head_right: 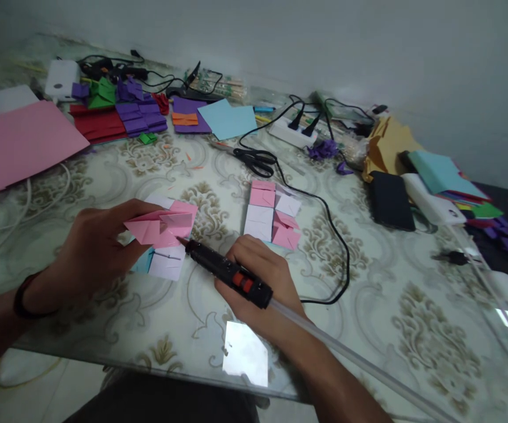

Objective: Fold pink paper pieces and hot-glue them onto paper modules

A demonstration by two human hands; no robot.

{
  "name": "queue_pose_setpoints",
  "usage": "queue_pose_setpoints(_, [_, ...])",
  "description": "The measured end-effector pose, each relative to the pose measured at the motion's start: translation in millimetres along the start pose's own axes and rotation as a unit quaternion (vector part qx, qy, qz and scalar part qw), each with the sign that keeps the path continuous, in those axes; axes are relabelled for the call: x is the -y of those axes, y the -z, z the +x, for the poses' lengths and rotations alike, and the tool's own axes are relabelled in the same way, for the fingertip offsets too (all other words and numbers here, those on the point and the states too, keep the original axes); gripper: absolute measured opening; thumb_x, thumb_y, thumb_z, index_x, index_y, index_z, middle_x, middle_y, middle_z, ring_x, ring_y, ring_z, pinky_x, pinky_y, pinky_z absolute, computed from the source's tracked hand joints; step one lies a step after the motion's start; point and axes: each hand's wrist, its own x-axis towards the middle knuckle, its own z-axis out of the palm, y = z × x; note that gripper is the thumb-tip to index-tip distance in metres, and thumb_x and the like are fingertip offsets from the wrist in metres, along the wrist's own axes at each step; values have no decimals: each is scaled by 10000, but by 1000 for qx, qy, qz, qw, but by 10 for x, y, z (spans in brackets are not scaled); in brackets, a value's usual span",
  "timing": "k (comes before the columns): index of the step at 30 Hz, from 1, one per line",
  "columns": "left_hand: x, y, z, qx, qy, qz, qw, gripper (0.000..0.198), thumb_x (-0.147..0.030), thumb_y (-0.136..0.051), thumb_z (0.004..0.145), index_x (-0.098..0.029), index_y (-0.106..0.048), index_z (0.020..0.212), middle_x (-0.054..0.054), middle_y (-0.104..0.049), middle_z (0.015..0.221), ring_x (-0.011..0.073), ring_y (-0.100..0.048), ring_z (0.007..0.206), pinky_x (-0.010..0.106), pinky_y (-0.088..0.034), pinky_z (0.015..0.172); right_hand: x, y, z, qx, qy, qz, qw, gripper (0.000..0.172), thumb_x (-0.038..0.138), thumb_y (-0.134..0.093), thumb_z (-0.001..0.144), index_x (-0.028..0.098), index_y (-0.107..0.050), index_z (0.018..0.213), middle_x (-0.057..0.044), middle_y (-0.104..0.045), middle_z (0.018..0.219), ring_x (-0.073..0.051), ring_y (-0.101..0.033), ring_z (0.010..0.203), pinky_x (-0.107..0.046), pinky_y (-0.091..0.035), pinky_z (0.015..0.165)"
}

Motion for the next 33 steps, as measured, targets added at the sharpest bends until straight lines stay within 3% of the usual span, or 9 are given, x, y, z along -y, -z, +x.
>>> queue_pose_setpoints(6, [20,7,3,-4,14,-6,1000,273,-203,-600,874,-221,-763,1093,-21,-778,771,87,-470,442,220,-456,552,0,3,3,0,10,1,1000,219,96,-626,830,232,-487,729,28,-508,679,-155,-529,632,-305,-385,589])
queue_pose_setpoints(13, [6,11,-1,-18,22,-18,999,254,-177,-615,864,-209,-761,1069,-44,-766,745,68,-490,444,200,-433,531,23,19,12,7,11,1,1000,209,122,-616,869,230,-502,732,16,-517,680,-162,-514,635,-316,-394,601])
queue_pose_setpoints(21, [43,25,12,-6,69,-83,994,250,-185,-636,821,-212,-761,1035,-37,-757,726,125,-654,605,207,-482,586,18,13,19,2,18,9,1000,201,126,-633,862,229,-523,730,7,-536,686,-164,-512,629,-315,-392,589])
queue_pose_setpoints(26, [69,5,0,4,102,-153,983,234,-195,-640,832,-203,-761,1033,-20,-753,781,136,-664,653,207,-483,566,36,24,25,8,9,6,1000,194,141,-633,864,229,-533,723,3,-546,687,-167,-522,623,-314,-396,579])
queue_pose_setpoints(33, [64,18,7,3,107,-158,982,198,-192,-643,829,-199,-760,988,-33,-704,734,116,-595,612,199,-452,538,20,23,32,14,9,10,1000,183,143,-636,863,219,-554,719,1,-557,688,-158,-531,623,-294,-398,566])
